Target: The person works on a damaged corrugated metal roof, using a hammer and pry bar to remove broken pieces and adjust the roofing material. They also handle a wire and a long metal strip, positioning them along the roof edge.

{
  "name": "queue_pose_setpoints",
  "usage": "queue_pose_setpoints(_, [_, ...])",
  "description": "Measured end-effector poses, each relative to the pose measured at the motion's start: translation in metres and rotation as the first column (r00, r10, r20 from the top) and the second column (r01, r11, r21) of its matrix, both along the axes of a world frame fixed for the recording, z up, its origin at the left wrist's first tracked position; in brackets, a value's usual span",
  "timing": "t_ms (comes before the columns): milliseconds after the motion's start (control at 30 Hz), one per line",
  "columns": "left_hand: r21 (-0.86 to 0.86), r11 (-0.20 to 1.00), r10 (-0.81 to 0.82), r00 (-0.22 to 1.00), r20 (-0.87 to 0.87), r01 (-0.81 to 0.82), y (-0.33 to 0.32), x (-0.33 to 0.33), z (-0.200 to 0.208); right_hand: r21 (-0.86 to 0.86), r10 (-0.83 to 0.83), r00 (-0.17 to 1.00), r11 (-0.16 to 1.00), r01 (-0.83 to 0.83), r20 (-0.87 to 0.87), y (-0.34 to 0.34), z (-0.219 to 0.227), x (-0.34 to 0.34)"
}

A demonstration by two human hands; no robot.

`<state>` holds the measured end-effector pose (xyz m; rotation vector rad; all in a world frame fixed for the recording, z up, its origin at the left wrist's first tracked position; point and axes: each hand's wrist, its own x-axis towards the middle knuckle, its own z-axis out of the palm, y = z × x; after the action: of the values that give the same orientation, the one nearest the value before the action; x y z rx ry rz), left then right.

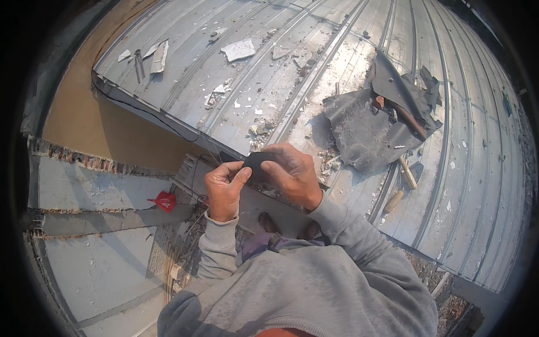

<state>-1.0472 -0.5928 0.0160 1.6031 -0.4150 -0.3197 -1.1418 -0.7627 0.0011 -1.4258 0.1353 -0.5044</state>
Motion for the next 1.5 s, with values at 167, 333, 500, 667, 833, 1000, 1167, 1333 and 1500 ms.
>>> queue_pose_setpoints(167, [-0.130, 0.966, 0.230, 0.973, 0.032, -0.224, 0.069, 0.044, 0.000, -0.517, 0.125, 0.944, 0.854, 0.054, 0.304, 0.056, -0.007, 0.079])
queue_pose_setpoints(333, [-0.336, 0.902, 0.234, 0.960, -0.151, -0.272, 0.125, 0.078, -0.004, -0.587, 0.245, 0.871, 0.807, 0.060, 0.425, 0.107, -0.017, 0.142])
queue_pose_setpoints(500, [-0.039, 0.944, 0.329, 0.920, 0.214, -0.329, 0.199, 0.097, -0.015, -0.502, 0.617, 0.760, 0.733, -0.459, 0.205, 0.142, -0.019, 0.183])
queue_pose_setpoints(667, [0.130, 0.945, 0.226, 0.887, 0.403, -0.300, 0.262, 0.103, -0.031, 0.030, 0.831, 0.533, 0.544, -0.839, -0.159, 0.190, -0.023, 0.206])
queue_pose_setpoints(833, [0.145, 0.957, 0.207, 0.941, 0.269, -0.252, 0.316, 0.123, -0.027, -0.018, 0.772, 0.560, 0.582, -0.813, -0.300, 0.259, -0.028, 0.232])
queue_pose_setpoints(1000, [-0.036, 0.969, 0.248, 0.948, 0.200, -0.246, 0.368, 0.162, -0.011, -0.114, 0.705, 0.683, 0.675, -0.729, -0.192, 0.307, -0.018, 0.272])
queue_pose_setpoints(1167, [0.047, 0.947, 0.289, 0.906, 0.309, -0.318, 0.371, 0.185, -0.012, -0.223, 0.657, 0.738, 0.704, -0.674, -0.154, 0.335, 0.004, 0.294])
queue_pose_setpoints(1333, [0.288, 0.934, 0.136, 0.954, 0.267, -0.213, 0.410, 0.210, -0.002, -0.610, 0.702, 0.680, 0.449, -0.653, -0.211, 0.321, 0.032, 0.328])
queue_pose_setpoints(1500, [0.604, 0.796, -0.271, 0.915, 0.297, 0.040, 0.437, 0.227, 0.011, -0.915, 0.782, 0.569, 0.385, -0.120, 0.254, 0.345, 0.040, 0.377])
